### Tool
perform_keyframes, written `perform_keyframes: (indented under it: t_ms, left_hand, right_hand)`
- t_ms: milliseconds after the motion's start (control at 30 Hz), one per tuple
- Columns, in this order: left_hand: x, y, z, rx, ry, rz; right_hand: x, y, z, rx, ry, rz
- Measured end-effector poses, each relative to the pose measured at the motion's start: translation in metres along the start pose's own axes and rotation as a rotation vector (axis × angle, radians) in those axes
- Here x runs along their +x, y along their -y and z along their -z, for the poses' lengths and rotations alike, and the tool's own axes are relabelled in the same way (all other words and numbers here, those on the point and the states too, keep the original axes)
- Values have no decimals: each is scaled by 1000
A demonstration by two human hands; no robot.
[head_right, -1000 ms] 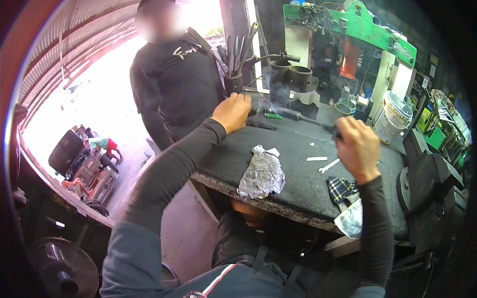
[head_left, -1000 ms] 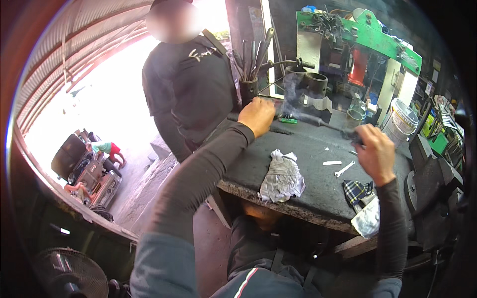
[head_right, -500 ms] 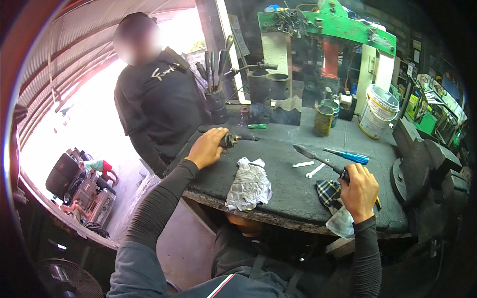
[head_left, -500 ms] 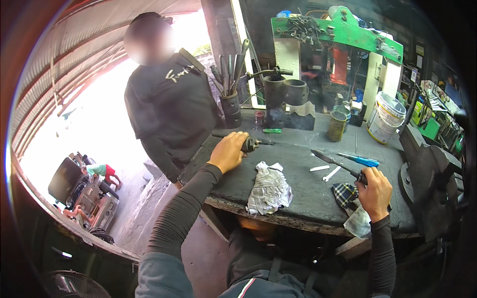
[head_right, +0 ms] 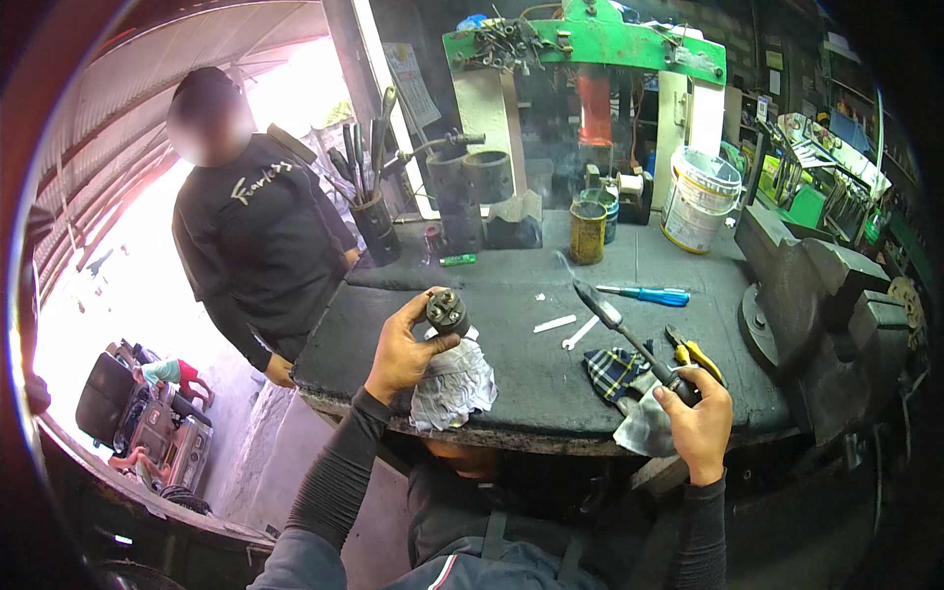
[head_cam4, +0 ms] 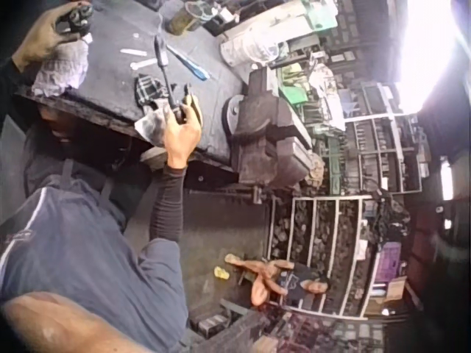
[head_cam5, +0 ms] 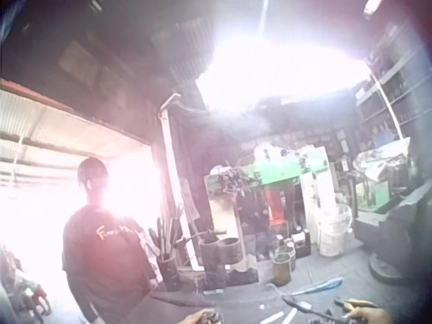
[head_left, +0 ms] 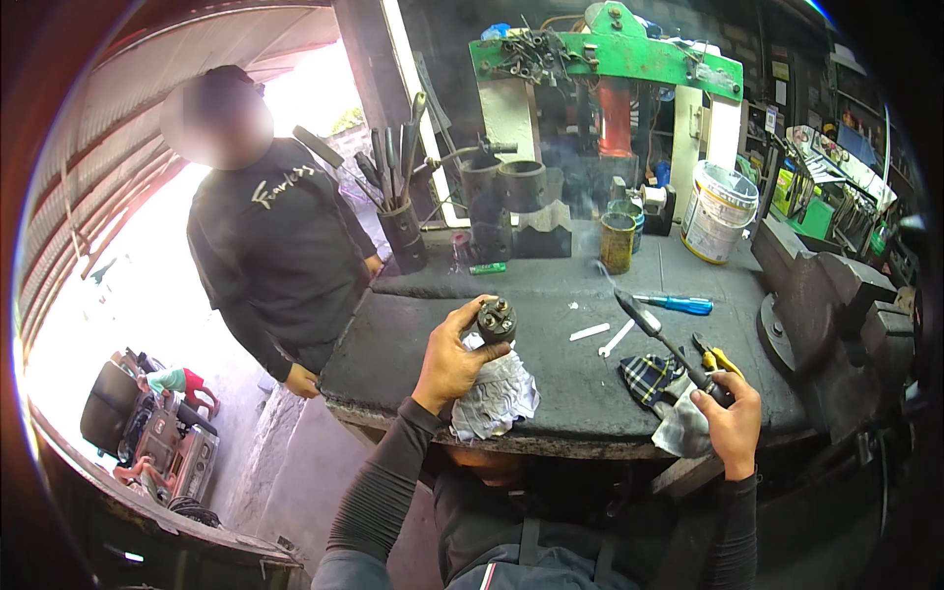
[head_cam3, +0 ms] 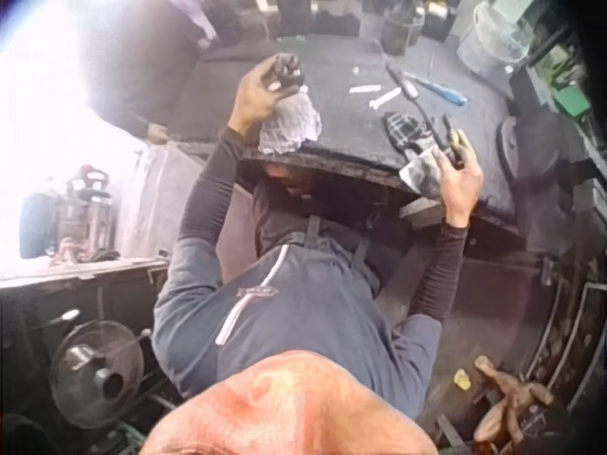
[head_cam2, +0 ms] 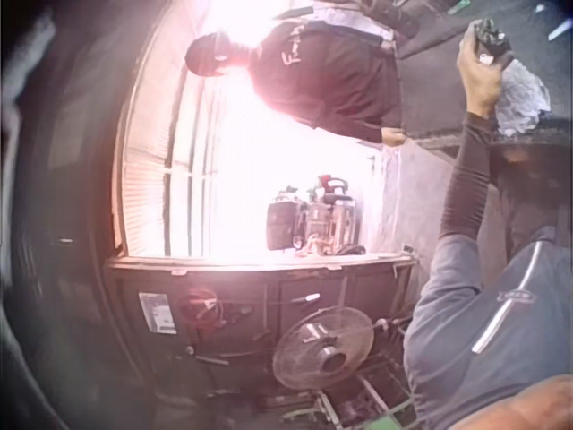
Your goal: The person uses a screwdriver and pliers to adjust and remove small parts from a cylindrical electrical component on a workbench. They repeatedly scrape and pry at the component's terminals while holding it with a cloth.
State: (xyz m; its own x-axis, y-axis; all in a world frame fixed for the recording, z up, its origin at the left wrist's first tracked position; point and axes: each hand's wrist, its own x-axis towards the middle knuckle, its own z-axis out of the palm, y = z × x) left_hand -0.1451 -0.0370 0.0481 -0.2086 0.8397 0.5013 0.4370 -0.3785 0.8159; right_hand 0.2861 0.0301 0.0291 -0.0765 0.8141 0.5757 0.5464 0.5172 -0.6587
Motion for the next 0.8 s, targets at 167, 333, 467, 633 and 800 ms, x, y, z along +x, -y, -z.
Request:
perform_keyframes:
  t_ms: [167,333,467,633,800]
  left_hand:
    - [-13,-14,-18,6,7,-9]
    - [-19,-14,-28,61,15,-38]
    - [-20,-4,-36,77,79,-35]
    - [-22,-3,-43,73,165,6]
    - [-24,0,-46,100,180,14]
  right_hand:
    - [-16,13,18,485,291,-484]
    - [-34,27,29,493,445,-569]
    - [-41,24,26,450,455,-518]
    - [-41,24,24,346,521,-496]
    - [-40,30,25,349,571,-565]
